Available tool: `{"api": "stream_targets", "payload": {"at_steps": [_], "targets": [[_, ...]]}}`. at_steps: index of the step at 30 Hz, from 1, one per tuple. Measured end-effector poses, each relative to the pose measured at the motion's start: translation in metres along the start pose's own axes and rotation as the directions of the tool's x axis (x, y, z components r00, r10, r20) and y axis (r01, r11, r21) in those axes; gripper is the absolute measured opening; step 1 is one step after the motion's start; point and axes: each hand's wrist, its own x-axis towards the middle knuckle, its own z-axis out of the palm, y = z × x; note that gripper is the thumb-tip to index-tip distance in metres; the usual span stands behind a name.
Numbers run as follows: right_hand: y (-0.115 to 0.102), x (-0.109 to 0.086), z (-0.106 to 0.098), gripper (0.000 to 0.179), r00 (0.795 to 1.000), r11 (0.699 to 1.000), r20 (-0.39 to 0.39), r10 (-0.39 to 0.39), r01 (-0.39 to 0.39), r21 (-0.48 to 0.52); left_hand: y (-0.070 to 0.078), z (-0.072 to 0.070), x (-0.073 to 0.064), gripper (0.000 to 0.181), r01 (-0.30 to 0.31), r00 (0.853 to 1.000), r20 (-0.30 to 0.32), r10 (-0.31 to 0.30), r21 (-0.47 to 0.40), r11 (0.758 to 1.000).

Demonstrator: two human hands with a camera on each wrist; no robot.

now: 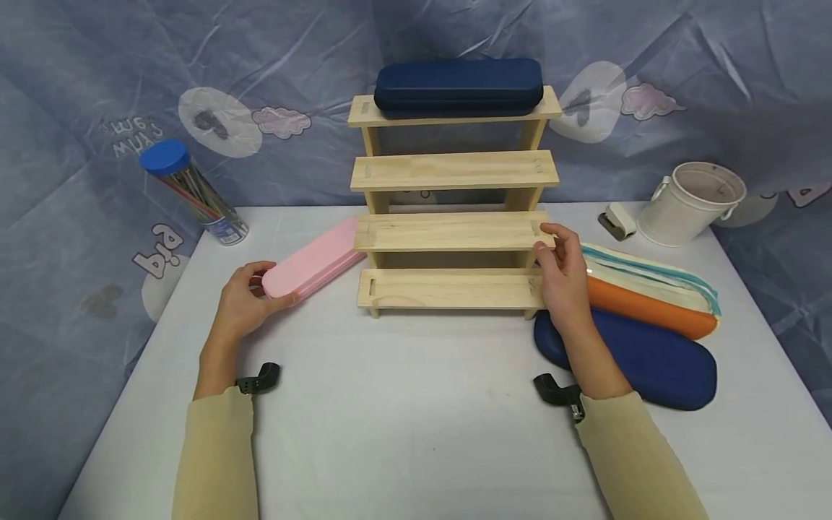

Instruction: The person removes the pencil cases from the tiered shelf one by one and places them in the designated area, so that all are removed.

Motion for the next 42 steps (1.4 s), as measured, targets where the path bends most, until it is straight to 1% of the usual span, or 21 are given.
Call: {"api": "stream_targets", "payload": {"at_steps": [4,7,9,11,13,16,18,20,24,27,29,31,34,38,40,42], "targets": [[0.018,0.005,-0.002,0.036,1.000,1.000,-0.004,0.005,-0.005,-0.007,-0.001,-0.002,-0.002,0.084,0.003,1.000,0.010,-0.003,0.002,1.000],[0.029,0.007,-0.003,0.035,1.000,1.000,-0.010,0.004,-0.004,-0.004,0.000,-0.003,-0.003,0.084,0.007,1.000,0.011,-0.007,-0.020,1.000],[0.030,0.008,-0.004,0.035,1.000,1.000,-0.012,-0.001,0.001,-0.003,0.004,-0.003,-0.003,0.083,0.002,1.000,-0.017,-0.003,-0.044,0.999],[0.031,0.008,-0.004,0.034,1.000,1.000,-0.014,-0.010,0.010,-0.007,0.009,-0.004,-0.003,0.080,-0.016,0.998,-0.068,0.011,-0.074,0.997],[0.030,0.009,-0.004,0.034,1.000,1.000,-0.016,-0.016,0.016,-0.013,0.016,-0.004,-0.003,0.076,-0.046,0.989,-0.142,0.031,-0.105,0.993],[0.029,0.009,-0.004,0.033,1.000,1.000,-0.017,-0.018,0.018,-0.016,0.030,-0.006,-0.001,0.070,-0.118,0.966,-0.249,0.073,-0.169,0.978],[0.029,0.010,-0.004,0.033,1.000,1.000,-0.016,-0.018,0.017,-0.008,0.040,-0.007,0.002,0.066,-0.174,0.949,-0.297,0.107,-0.211,0.962],[0.029,0.009,-0.004,0.034,1.000,1.000,-0.016,-0.016,0.016,0.000,0.051,-0.008,0.005,0.063,-0.222,0.938,-0.318,0.139,-0.243,0.944],[0.026,0.008,-0.004,0.035,1.000,1.000,-0.012,-0.001,0.001,0.013,0.081,-0.011,0.005,0.058,-0.294,0.928,-0.315,0.196,-0.299,0.908],[0.019,0.005,-0.003,0.036,1.000,1.000,-0.002,0.017,-0.017,0.010,0.107,-0.013,0.003,0.055,-0.329,0.923,-0.310,0.230,-0.321,0.888],[0.013,0.002,-0.002,0.036,1.000,1.000,0.004,0.021,-0.021,0.008,0.121,-0.014,0.004,0.052,-0.344,0.922,-0.302,0.242,-0.352,0.871],[0.006,0.000,-0.002,0.035,1.000,1.000,0.006,0.017,-0.017,0.009,0.134,-0.014,0.009,0.050,-0.354,0.922,-0.294,0.252,-0.374,0.857],[0.001,-0.002,-0.002,0.034,1.000,1.000,0.002,0.009,-0.009,0.010,0.154,-0.015,0.018,0.048,-0.382,0.917,-0.279,0.285,-0.411,0.828],[-0.001,-0.003,-0.002,0.034,1.000,1.000,-0.002,0.003,-0.003,0.004,0.181,-0.018,0.028,0.048,-0.417,0.906,-0.261,0.333,-0.411,0.811],[-0.002,-0.002,-0.002,0.034,1.000,1.000,0.005,0.000,0.000,0.001,0.191,-0.019,0.034,0.047,-0.424,0.904,-0.253,0.345,-0.419,0.803],[-0.001,-0.002,-0.001,0.035,1.000,1.000,0.010,0.000,0.000,0.001,0.200,-0.020,0.041,0.046,-0.431,0.901,-0.249,0.355,-0.416,0.801]]}}
